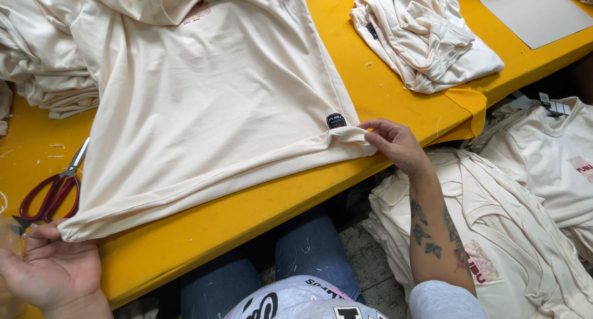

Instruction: Trimming loose threads from finished t-shirts using scissors at a quality control station.

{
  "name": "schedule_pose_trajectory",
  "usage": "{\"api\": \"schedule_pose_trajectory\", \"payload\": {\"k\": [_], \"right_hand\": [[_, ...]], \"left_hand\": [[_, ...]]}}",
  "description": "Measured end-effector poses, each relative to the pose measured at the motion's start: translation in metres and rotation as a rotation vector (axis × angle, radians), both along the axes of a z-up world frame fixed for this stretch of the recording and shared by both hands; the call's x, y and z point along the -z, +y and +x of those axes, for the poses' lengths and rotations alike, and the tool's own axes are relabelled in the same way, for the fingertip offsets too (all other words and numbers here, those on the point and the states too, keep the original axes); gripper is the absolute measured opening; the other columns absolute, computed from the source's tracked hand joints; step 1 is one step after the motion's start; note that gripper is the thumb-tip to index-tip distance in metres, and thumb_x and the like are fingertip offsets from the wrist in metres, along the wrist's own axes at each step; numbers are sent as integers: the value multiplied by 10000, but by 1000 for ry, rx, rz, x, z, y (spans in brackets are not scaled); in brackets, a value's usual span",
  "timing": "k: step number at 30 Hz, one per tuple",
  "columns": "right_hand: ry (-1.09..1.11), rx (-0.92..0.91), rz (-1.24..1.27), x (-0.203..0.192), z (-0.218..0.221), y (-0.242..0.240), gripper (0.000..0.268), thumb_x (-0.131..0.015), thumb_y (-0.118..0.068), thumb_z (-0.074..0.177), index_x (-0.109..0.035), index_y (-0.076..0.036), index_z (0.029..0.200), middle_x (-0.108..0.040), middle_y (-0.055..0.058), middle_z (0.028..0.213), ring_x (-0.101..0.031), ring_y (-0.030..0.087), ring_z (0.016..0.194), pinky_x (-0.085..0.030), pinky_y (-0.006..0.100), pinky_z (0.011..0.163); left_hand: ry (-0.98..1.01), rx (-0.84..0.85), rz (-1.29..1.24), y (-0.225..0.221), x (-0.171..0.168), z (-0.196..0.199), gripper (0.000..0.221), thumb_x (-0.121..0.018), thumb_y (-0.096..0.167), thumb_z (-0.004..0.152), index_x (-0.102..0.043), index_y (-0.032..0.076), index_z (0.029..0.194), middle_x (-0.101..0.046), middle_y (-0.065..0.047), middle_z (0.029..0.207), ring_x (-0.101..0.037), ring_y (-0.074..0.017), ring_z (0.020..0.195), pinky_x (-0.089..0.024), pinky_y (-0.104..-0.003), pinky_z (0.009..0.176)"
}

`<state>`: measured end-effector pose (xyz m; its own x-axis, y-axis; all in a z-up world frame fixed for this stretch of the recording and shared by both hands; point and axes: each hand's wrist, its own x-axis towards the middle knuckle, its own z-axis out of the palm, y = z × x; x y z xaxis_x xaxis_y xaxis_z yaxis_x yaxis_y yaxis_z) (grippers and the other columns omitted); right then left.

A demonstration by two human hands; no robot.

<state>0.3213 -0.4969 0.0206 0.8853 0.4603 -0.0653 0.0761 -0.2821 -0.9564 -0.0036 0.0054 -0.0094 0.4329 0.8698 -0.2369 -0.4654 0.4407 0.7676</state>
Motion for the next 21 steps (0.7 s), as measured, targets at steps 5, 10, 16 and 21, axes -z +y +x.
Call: {"api": "schedule_pose_trajectory", "payload": {"k": [5, 10, 16, 21], "right_hand": [[-24, 20, -140, -10, -6, -8, 188, -782, -188, 897, -731, -75, 1037, -668, -30, 892, -566, 56, 768, -433, 187, 665], [-164, 76, -293, -19, -14, -35, 115, -748, -168, 927, -724, -88, 1006, -673, -22, 937, -609, 90, 881, -472, 229, 829], [-143, 78, -213, -12, -31, -51, 121, -721, -83, 941, -735, -60, 1059, -693, 5, 942, -612, 94, 837, -517, 224, 769], [-368, -43, -556, -25, -58, -35, 424, -850, -305, 783, -769, -192, 1183, -665, 25, 1054, -626, 154, 963, -509, 298, 894]], "left_hand": [[-8, -13, -14, -3, -10, -4, 462, -658, 633, 807, -627, 184, 706, -611, 85, 821, -650, -108, 940, -623, -337, 989], [-65, 33, 31, 16, 8, -35, 484, -566, 569, 896, -669, 122, 740, -694, -24, 988, -687, -168, 1029, -588, -345, 939], [-126, 273, 406, 66, 86, -92, 206, -514, 281, 1131, -697, 197, 1092, -696, -44, 1192, -666, -216, 1188, -566, -444, 1103], [97, 312, 350, 71, 106, -103, 654, -398, 639, 1222, -699, 80, 1066, -717, -77, 1114, -718, -293, 1156, -594, -457, 1131]]}}
